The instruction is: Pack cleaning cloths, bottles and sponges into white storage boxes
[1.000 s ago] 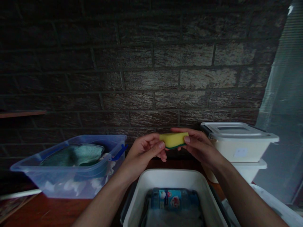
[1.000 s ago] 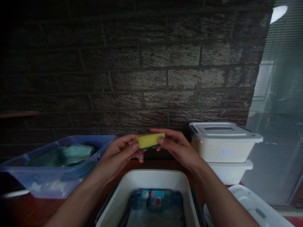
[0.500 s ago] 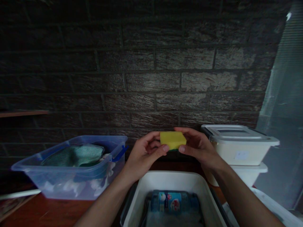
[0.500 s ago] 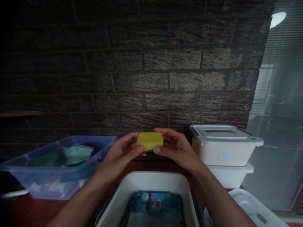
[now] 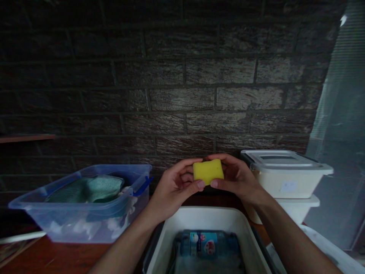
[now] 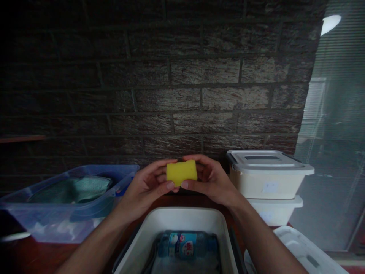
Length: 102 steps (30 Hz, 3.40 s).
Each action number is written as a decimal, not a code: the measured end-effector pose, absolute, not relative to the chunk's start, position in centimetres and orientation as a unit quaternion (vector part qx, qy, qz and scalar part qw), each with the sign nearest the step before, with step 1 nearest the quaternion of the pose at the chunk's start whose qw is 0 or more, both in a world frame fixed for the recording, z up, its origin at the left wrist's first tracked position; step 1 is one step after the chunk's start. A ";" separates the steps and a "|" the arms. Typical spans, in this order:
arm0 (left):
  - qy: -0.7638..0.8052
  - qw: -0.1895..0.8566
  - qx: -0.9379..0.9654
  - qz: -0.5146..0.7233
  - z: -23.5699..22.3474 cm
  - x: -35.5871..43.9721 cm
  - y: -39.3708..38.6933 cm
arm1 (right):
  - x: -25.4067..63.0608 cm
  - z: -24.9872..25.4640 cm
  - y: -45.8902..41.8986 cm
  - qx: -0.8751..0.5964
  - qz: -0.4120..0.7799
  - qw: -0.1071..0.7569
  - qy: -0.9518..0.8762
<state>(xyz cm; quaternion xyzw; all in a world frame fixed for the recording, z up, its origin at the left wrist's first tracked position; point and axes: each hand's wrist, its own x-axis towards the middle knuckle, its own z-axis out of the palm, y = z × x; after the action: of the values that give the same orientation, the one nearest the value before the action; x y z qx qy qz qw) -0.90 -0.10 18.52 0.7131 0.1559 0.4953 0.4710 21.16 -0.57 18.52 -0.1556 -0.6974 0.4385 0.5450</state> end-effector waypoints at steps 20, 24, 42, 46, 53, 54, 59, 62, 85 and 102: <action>0.184 0.411 0.732 0.511 18.5 -0.7 -0.5 | 21.2 18.6 -0.7 -0.211 0.408 0.550 -0.697; 0.191 0.397 0.733 0.517 18.6 -0.9 -0.5 | 21.2 18.6 -0.8 -0.189 0.431 0.545 -0.694; 0.178 0.264 0.772 0.550 18.1 -0.9 0.2 | 21.4 18.7 -1.1 -0.184 0.360 0.556 -0.726; 0.150 0.325 0.770 0.529 18.3 -0.8 -0.2 | 21.4 19.0 -1.2 -0.176 0.322 0.564 -0.740; 0.106 0.441 0.721 0.524 18.8 -0.9 0.0 | 21.9 18.8 -0.9 -0.160 0.368 0.544 -0.737; 0.111 0.442 0.716 0.529 18.8 -1.0 0.1 | 22.0 18.7 -0.8 -0.160 0.392 0.535 -0.731; 0.135 0.446 0.698 0.545 18.7 -1.0 0.0 | 22.4 18.2 -0.1 -0.126 0.485 0.506 -0.701; 0.136 0.436 0.698 0.552 18.8 -0.8 -0.3 | 22.4 18.0 0.3 -0.106 0.521 0.503 -0.682; 0.147 0.600 0.584 0.527 18.5 -0.7 0.5 | 20.3 18.9 -1.5 -0.151 0.306 0.566 -0.751; 0.190 0.482 0.620 0.589 18.7 -1.2 1.3 | 20.2 17.8 -0.3 -0.193 0.282 0.588 -0.734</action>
<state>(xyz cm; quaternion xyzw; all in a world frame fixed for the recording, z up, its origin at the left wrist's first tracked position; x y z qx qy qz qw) -1.25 1.34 18.72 0.6198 0.1897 0.5894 0.4822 20.20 -0.26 17.83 -0.1929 -0.7336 0.2817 0.5875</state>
